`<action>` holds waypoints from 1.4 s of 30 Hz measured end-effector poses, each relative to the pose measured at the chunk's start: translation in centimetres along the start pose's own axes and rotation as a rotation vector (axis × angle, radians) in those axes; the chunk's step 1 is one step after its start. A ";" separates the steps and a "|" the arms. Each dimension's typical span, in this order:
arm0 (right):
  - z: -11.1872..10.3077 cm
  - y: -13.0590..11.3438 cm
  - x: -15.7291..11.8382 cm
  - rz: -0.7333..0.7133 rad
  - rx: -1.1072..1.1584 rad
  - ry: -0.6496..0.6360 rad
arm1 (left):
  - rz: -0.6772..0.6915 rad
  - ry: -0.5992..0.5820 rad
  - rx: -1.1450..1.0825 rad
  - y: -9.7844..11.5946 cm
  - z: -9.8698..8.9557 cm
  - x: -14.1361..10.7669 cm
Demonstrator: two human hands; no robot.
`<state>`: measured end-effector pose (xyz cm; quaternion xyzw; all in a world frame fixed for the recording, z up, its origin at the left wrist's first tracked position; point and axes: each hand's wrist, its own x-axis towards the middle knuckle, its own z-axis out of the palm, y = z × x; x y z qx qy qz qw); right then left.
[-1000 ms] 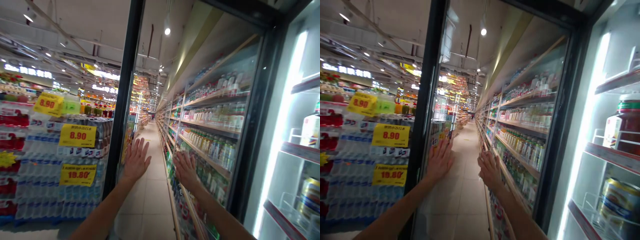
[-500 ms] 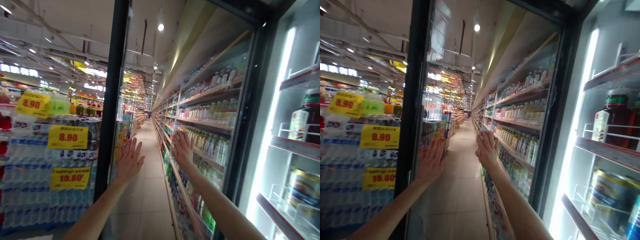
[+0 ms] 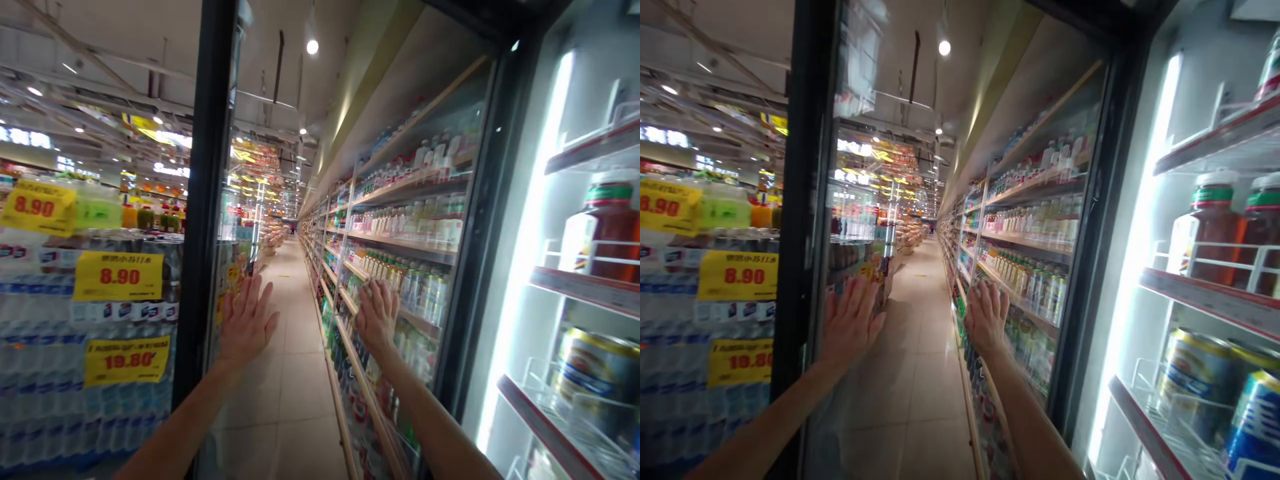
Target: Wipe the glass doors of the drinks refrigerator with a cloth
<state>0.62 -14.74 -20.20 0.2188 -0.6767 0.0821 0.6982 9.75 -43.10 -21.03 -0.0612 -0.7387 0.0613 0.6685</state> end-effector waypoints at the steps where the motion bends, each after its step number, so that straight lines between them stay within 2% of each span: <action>1: 0.0 0.4 -0.1 0.009 -0.011 -0.001 | -0.002 0.001 -0.010 0.0 0.1 0.0; 6: -0.4 3.3 -0.6 0.381 -0.115 0.114 | 0.004 0.026 -0.039 -0.1 0.3 0.1; 8: -0.6 3.6 -1.0 0.343 -0.093 0.065 | -0.009 0.024 -0.041 0.0 0.2 0.1; 10: -0.8 4.0 -1.6 0.214 -0.047 -0.022 | -0.026 0.015 -0.049 0.0 0.1 0.1; 11: -0.8 4.4 -1.9 0.191 -0.036 -0.039 | -0.028 0.014 -0.046 0.0 0.1 0.1; 12: -0.8 5.0 -2.2 0.228 -0.041 -0.023 | -0.022 0.016 -0.039 0.0 0.1 0.1; 15: -0.8 7.1 -2.8 0.579 -0.122 0.157 | -0.016 0.009 -0.031 0.0 0.1 0.0; 16: -0.7 7.4 -3.0 0.655 -0.136 0.189 | -0.029 0.002 -0.042 0.0 0.1 0.0; 17: -0.7 7.5 -3.0 0.672 -0.135 0.190 | -0.044 -0.006 -0.056 0.0 0.1 0.0; 18: -0.6 7.2 -3.1 0.632 -0.120 0.170 | -0.056 -0.013 -0.071 0.1 0.1 0.0; 22: -0.5 4.9 -2.8 0.267 -0.030 0.004 | -0.081 -0.002 -0.105 0.1 0.2 0.0; 23: -0.5 4.7 -2.5 0.218 -0.023 -0.016 | -0.084 -0.001 -0.111 0.1 0.3 0.0; 25: -0.4 5.1 -1.6 0.254 -0.034 0.006 | -0.089 0.001 -0.115 0.0 0.4 0.0; 28: -0.1 6.1 0.4 0.502 -0.072 0.157 | -0.084 -0.007 -0.121 -0.1 0.6 0.0; 29: 0.0 6.2 1.0 0.529 -0.073 0.184 | -0.084 -0.008 -0.120 -0.1 0.6 0.0; 30: 0.0 6.2 1.6 0.493 -0.063 0.177 | -0.084 -0.005 -0.119 0.0 0.5 0.0; 33: -0.1 6.2 3.2 0.171 0.000 0.006 | -0.084 0.017 -0.117 0.1 0.4 0.1; 34: -0.1 6.4 3.8 0.121 0.007 -0.030 | -0.079 0.027 -0.116 0.1 0.3 0.1; 35: -0.2 6.8 4.4 0.150 -0.001 -0.025 | -0.069 0.034 -0.113 0.1 0.2 0.2; 38: -0.2 7.8 6.3 0.490 -0.075 0.136 | -0.044 0.051 -0.086 0.1 0.2 0.3; 39: -0.2 7.6 6.8 0.532 -0.086 0.158 | -0.031 0.059 -0.074 0.1 0.2 0.3; 40: -0.1 7.1 7.2 0.492 -0.083 0.150 | -0.024 0.060 -0.062 0.0 0.2 0.3; 42: 0.1 5.4 7.6 0.202 -0.040 0.058 | -0.016 0.060 -0.042 -0.1 0.3 0.3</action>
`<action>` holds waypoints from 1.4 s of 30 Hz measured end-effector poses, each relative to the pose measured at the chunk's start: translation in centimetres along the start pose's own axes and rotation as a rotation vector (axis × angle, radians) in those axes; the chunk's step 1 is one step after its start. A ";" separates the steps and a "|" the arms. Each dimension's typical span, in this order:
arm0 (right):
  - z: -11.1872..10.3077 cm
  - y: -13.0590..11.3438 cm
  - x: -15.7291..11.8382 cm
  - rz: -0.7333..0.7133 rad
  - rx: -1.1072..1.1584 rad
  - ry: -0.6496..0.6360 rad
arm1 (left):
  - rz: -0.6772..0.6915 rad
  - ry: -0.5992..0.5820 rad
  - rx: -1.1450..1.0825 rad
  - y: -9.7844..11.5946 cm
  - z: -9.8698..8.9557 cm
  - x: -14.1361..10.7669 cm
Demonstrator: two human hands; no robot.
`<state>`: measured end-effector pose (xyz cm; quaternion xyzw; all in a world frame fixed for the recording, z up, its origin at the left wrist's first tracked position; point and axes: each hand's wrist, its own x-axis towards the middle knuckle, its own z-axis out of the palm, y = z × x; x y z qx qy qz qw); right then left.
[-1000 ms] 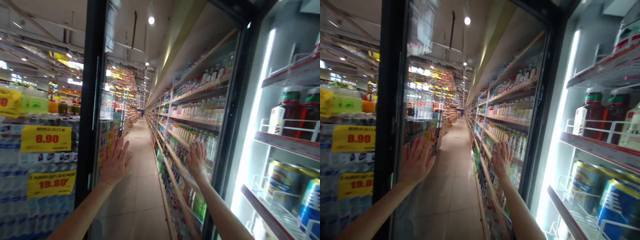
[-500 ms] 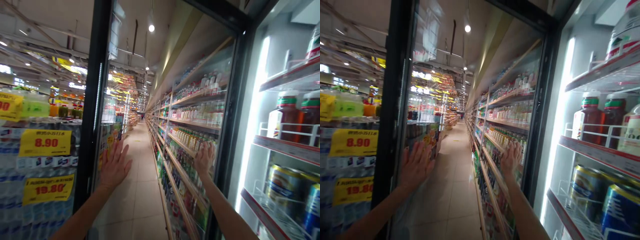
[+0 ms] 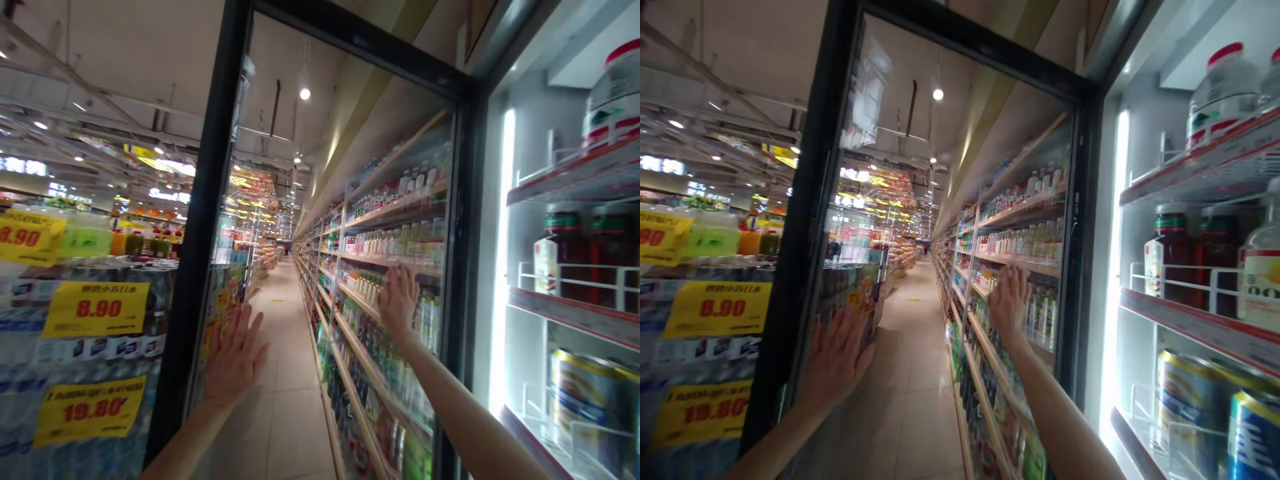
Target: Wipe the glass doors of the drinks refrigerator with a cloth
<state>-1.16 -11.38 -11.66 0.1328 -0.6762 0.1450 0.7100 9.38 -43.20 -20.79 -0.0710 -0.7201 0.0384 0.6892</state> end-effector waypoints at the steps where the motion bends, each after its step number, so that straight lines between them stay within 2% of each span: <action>1: 0.1 -1.0 -0.1 -0.170 0.026 -0.041 | 0.009 -0.002 0.011 -0.1 0.0 -0.1; 2: 0.2 -1.8 -0.1 -0.291 0.042 -0.062 | 0.018 -0.007 0.022 -0.1 0.0 -0.2; 3: 0.3 -2.5 -0.1 -0.338 0.046 -0.058 | 0.025 -0.009 0.033 -0.1 0.0 -0.3; 4: 0.4 -2.9 0.1 -0.305 0.035 -0.033 | 0.034 -0.007 0.043 -0.1 -0.1 -0.4; 7: 0.9 -3.2 1.1 0.036 -0.020 0.066 | 0.052 0.005 0.044 0.1 -0.7 0.4; 8: 1.0 -3.1 1.4 0.099 -0.024 0.069 | 0.042 0.012 0.036 0.0 -1.0 1.1; 9: 1.1 -3.0 1.6 0.114 -0.020 0.059 | 0.025 0.021 0.033 -0.1 -1.2 2.1; 11: 1.1 -2.6 1.9 0.047 -0.005 0.013 | -0.028 0.038 0.046 -0.5 -1.6 4.5; 13: 0.8 -1.4 2.1 -0.015 0.010 -0.026 | -0.066 0.038 0.074 -1.2 -1.7 6.9; 14: 0.6 -0.4 2.4 0.000 0.013 -0.028 | -0.070 0.028 0.082 -1.5 -1.8 7.9; 15: 0.5 0.6 2.8 0.055 0.013 -0.019 | -0.068 0.015 0.085 -1.8 -1.8 8.6; 18: 0.2 3.2 4.4 0.370 -0.011 0.068 | -0.061 0.004 0.090 -2.3 -1.8 9.2; 19: 0.2 3.3 4.9 0.439 -0.020 0.089 | -0.064 0.006 0.097 -2.3 -1.8 9.1; 20: 0.2 2.9 5.4 0.449 -0.024 0.097 | -0.063 0.010 0.105 -2.3 -1.8 8.9; 21: 0.3 2.0 5.7 0.396 -0.023 0.092 | -0.060 0.014 0.113 -2.2 -1.8 8.8; 22: 0.3 0.8 5.9 0.281 -0.015 0.066 | -0.055 0.017 0.120 -2.2 -1.8 8.7; 25: 0.5 -2.9 6.6 -0.208 0.050 -0.069 | -0.041 0.030 0.139 -2.3 -1.7 8.5; 26: 0.6 -3.6 7.1 -0.294 0.066 -0.092 | -0.038 0.033 0.143 -2.4 -1.6 8.5; 27: 0.7 -4.0 7.7 -0.294 0.072 -0.083 | -0.036 0.036 0.146 -2.4 -1.6 8.6; 28: 0.9 -4.1 8.4 -0.206 0.067 -0.044 | -0.033 0.039 0.148 -2.5 -1.5 8.6; 30: 1.1 -4.2 9.7 0.082 0.042 0.064 | -0.031 0.040 0.147 -2.6 -1.4 8.6; 31: 1.2 -4.5 10.1 0.168 0.033 0.091 | -0.033 0.039 0.144 -2.6 -1.4 8.6; 32: 1.3 -4.9 10.3 0.170 0.032 0.090 | -0.036 0.037 0.140 -2.6 -1.4 8.6; 33: 1.3 -5.6 10.3 0.081 0.040 0.061 | -0.038 0.035 0.136 -2.6 -1.4 8.5; 36: 1.2 -8.0 9.6 -0.452 0.092 -0.084 | -0.043 0.039 0.132 -2.5 -1.4 8.5; 37: 1.2 -8.5 9.5 -0.553 0.103 -0.108 | -0.044 0.039 0.134 -2.5 -1.4 8.5; 38: 1.2 -9.0 9.7 -0.561 0.108 -0.108 | -0.044 0.040 0.138 -2.5 -1.5 8.5; 39: 1.2 -9.2 10.0 -0.478 0.105 -0.085 | -0.044 0.039 0.142 -2.5 -1.5 8.5; 41: 1.5 -9.8 10.9 -0.176 0.095 0.002 | -0.045 0.030 0.146 -2.4 -1.6 8.5; 42: 1.7 -10.3 11.4 -0.075 0.098 0.027 | -0.047 0.026 0.143 -2.4 -1.7 8.6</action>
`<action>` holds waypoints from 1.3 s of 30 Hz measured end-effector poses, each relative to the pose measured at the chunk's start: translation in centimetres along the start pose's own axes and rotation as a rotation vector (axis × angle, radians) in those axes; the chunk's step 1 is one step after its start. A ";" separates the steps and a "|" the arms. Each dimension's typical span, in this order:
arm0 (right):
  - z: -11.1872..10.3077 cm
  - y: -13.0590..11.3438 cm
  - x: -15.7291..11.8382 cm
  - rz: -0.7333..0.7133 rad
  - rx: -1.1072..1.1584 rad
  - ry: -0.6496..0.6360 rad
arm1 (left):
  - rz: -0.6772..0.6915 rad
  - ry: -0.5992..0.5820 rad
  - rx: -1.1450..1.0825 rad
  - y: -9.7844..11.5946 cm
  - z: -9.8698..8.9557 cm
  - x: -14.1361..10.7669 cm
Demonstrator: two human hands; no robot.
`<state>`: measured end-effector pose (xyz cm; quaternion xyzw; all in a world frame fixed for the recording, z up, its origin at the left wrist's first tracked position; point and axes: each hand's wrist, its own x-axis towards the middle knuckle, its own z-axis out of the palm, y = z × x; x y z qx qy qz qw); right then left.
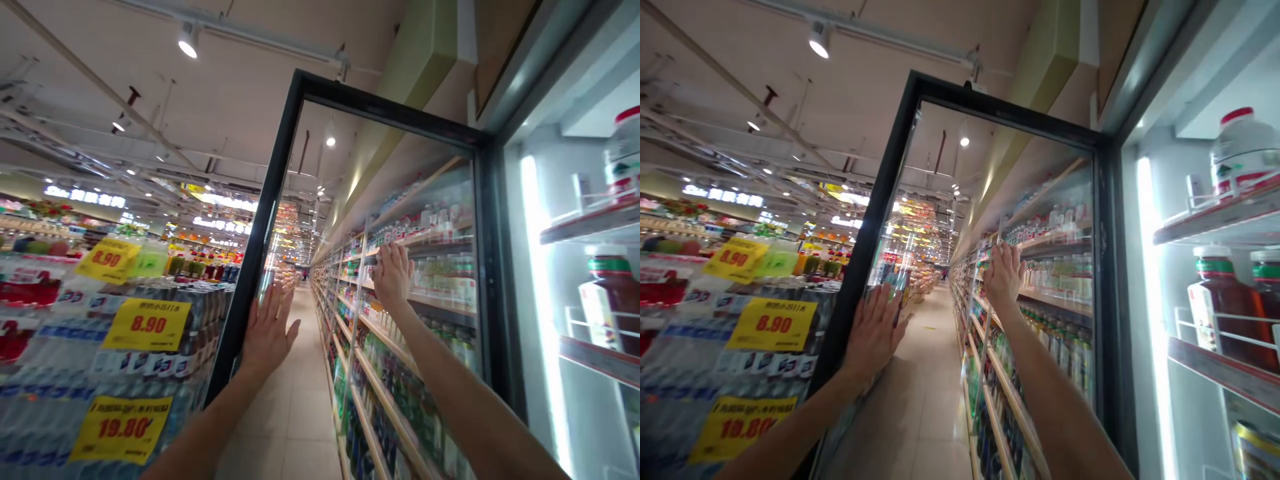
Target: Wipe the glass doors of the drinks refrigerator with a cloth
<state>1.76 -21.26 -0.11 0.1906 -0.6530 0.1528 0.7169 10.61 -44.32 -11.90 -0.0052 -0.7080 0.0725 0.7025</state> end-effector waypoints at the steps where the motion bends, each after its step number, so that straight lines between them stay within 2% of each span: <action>1: 0.2 -0.6 0.5 0.021 0.009 0.006 | -0.004 -0.004 -0.005 0.0 -0.1 0.0; 2: 0.5 -1.4 0.9 -0.050 0.027 -0.017 | -0.006 -0.006 -0.010 0.0 -0.1 0.0; 5: 1.1 -4.1 1.9 -0.491 0.098 -0.167 | 0.005 0.001 0.003 0.0 -0.1 0.0; 6: 1.2 -4.9 2.3 -0.541 0.114 -0.182 | 0.013 0.008 0.016 0.0 -0.1 0.0; 7: 1.4 -5.7 2.8 -0.505 0.126 -0.168 | 0.023 0.016 0.029 -0.1 0.0 -0.1; 10: 1.9 -7.7 4.1 -0.208 0.161 -0.056 | 0.048 0.049 0.056 -0.3 0.2 -0.2; 11: 2.0 -8.4 4.3 -0.214 0.176 -0.053 | 0.053 0.058 0.059 -0.3 0.2 -0.2; 12: 2.1 -9.2 4.6 -0.305 0.190 -0.077 | 0.055 0.063 0.061 -0.3 0.2 -0.2; 15: 2.2 -11.3 5.0 -0.699 0.198 -0.204 | 0.053 0.061 0.055 -0.4 0.1 -0.1; 16: 2.2 -11.8 5.1 -0.734 0.186 -0.228 | 0.055 0.058 0.050 -0.4 0.1 -0.1; 18: 2.1 -12.2 5.5 -0.612 0.154 -0.225 | 0.056 0.057 0.040 -0.4 0.0 -0.1; 20: 1.9 -11.7 5.8 -0.489 0.135 -0.199 | 0.058 0.066 0.031 -0.4 -0.1 -0.2; 21: 1.9 -11.2 5.9 -0.511 0.138 -0.196 | 0.060 0.071 0.028 -0.5 -0.1 -0.2; 24: 1.6 -8.8 6.2 -0.715 0.147 -0.217 | 0.073 0.074 0.030 -0.6 -0.1 -0.3; 25: 1.5 -7.9 6.3 -0.684 0.134 -0.203 | 0.078 0.074 0.037 -0.6 -0.2 -0.3; 28: 1.2 -5.4 6.2 -0.290 0.063 -0.082 | 0.083 0.074 0.062 -0.6 -0.2 -0.3; 29: 1.1 -4.8 5.9 -0.205 0.048 -0.051 | 0.081 0.075 0.066 -0.6 -0.2 -0.3; 30: 0.9 -4.3 5.5 -0.200 0.044 -0.041 | 0.081 0.078 0.066 -0.6 -0.3 -0.3; 31: 0.9 -4.0 5.0 -0.275 0.051 -0.056 | 0.081 0.079 0.064 -0.6 -0.3 -0.3; 33: 0.7 -3.2 3.9 -0.520 0.074 -0.115 | 0.084 0.084 0.059 -0.6 -0.3 -0.3; 34: 0.6 -2.8 3.6 -0.590 0.077 -0.131 | 0.088 0.086 0.057 -0.6 -0.2 -0.3; 35: 0.6 -2.3 3.3 -0.584 0.069 -0.127 | 0.091 0.089 0.055 -0.6 -0.2 -0.3; 36: 0.6 -1.7 3.2 -0.502 0.052 -0.101 | 0.094 0.093 0.054 -0.6 -0.1 -0.3; 39: 0.4 0.1 3.0 -0.132 -0.013 0.024 | 0.093 0.100 0.048 -0.7 0.0 -0.3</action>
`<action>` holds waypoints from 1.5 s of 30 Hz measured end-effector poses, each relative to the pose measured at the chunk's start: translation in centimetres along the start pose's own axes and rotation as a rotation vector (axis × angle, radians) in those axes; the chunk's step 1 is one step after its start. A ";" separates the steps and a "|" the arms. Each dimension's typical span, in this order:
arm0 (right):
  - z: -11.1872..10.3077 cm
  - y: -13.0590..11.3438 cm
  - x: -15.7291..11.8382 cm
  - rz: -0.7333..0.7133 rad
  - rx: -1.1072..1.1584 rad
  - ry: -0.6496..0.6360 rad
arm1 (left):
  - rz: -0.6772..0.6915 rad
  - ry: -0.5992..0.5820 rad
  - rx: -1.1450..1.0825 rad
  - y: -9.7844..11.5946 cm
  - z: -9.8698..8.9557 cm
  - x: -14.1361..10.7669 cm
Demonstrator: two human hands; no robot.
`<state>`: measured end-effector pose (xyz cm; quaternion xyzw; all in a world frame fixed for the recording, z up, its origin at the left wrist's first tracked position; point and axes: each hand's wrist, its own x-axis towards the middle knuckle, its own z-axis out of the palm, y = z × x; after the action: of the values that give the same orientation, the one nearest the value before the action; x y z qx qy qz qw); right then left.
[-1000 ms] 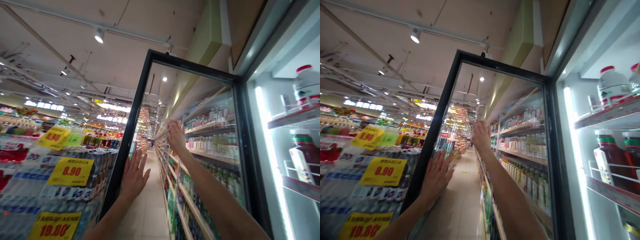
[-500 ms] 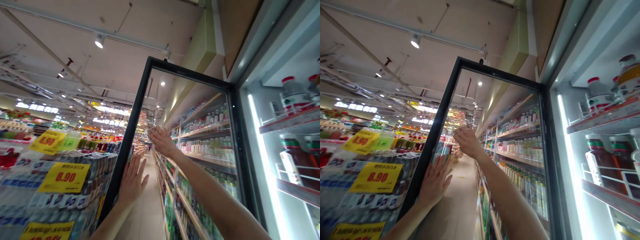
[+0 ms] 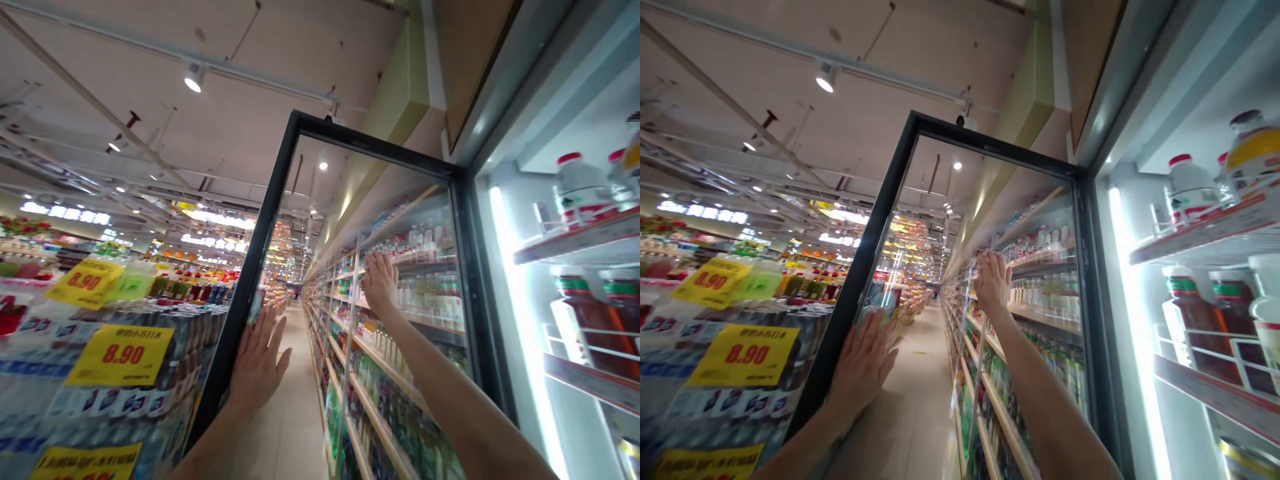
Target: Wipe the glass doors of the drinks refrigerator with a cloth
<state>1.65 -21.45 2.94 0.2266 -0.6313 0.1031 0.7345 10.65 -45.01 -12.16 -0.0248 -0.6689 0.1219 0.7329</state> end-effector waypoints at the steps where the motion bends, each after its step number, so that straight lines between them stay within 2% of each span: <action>1: -0.1 0.5 -0.2 0.024 -0.009 0.011 | -0.002 -0.003 -0.002 0.0 0.0 0.0; 5: -0.4 2.2 -1.5 -0.233 0.020 -0.093 | -0.008 -0.025 -0.017 0.1 0.0 0.1; 6: -0.5 2.5 -1.8 -0.205 0.016 -0.092 | -0.009 -0.026 -0.019 0.1 0.0 0.1; 9: -0.5 3.2 -2.6 0.071 -0.023 0.000 | -0.010 -0.029 -0.023 0.0 0.1 0.0; 10: -0.6 3.3 -3.0 0.107 -0.027 0.020 | -0.012 -0.032 -0.023 0.0 0.1 0.0; 11: -0.7 3.4 -3.5 0.073 -0.021 0.010 | -0.013 -0.032 -0.023 0.0 0.2 0.0; 14: -1.1 4.1 -5.1 -0.202 0.013 -0.099 | -0.018 -0.030 -0.030 0.0 0.3 0.0; 15: -1.2 4.6 -5.6 -0.229 0.011 -0.116 | -0.020 -0.029 -0.037 0.0 0.3 0.0; 16: -1.4 5.3 -5.9 -0.195 -0.002 -0.109 | -0.024 -0.029 -0.048 0.1 0.2 0.0; 19: -1.6 7.2 -6.7 0.100 -0.067 0.033 | -0.056 -0.034 -0.107 0.2 0.1 0.1; 20: -1.6 7.5 -7.0 0.154 -0.081 0.069 | -0.069 -0.036 -0.127 0.2 0.1 0.1; 22: -1.8 7.8 -7.8 0.104 -0.084 0.058 | -0.086 -0.038 -0.149 0.2 0.1 0.1; 24: -2.0 7.5 -8.6 -0.089 -0.057 -0.054 | -0.081 -0.042 -0.147 0.2 0.1 0.1; 26: -2.2 7.3 -9.2 -0.164 -0.038 -0.108 | -0.069 -0.050 -0.140 0.1 0.1 0.1; 30: -2.4 7.4 -9.7 0.143 -0.074 0.047 | -0.065 -0.070 -0.132 0.1 0.0 0.1; 31: -2.5 7.5 -9.9 0.131 -0.067 0.036 | -0.063 -0.073 -0.130 0.1 0.0 0.1; 34: -2.9 7.9 -10.7 -0.206 -0.002 -0.166 | -0.057 -0.077 -0.126 0.0 0.0 0.2; 35: -3.1 8.1 -10.9 -0.271 0.000 -0.204 | -0.059 -0.081 -0.125 -0.1 -0.1 0.2; 36: -3.2 8.4 -11.0 -0.255 -0.015 -0.197 | -0.060 -0.086 -0.126 -0.1 -0.1 0.2; 39: -3.2 8.5 -11.1 0.081 -0.102 -0.009 | -0.075 -0.103 -0.141 0.1 -0.3 0.3; 40: -3.1 8.1 -11.2 0.133 -0.106 0.018 | -0.094 -0.106 -0.148 0.5 -0.3 0.4; 41: -3.0 7.4 -11.4 0.111 -0.091 0.001 | -0.112 -0.110 -0.158 1.0 -0.4 0.5; 44: -2.9 5.5 -12.2 -0.160 -0.007 -0.147 | -0.083 -0.144 -0.214 3.4 -0.4 0.4; 45: -3.0 5.3 -12.5 -0.199 0.003 -0.172 | -0.052 -0.161 -0.232 4.2 -0.3 0.4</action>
<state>-0.36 -13.73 -8.47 0.2972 -0.6661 0.0106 0.6840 10.41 -40.84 -12.65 -0.0823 -0.7355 0.0264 0.6719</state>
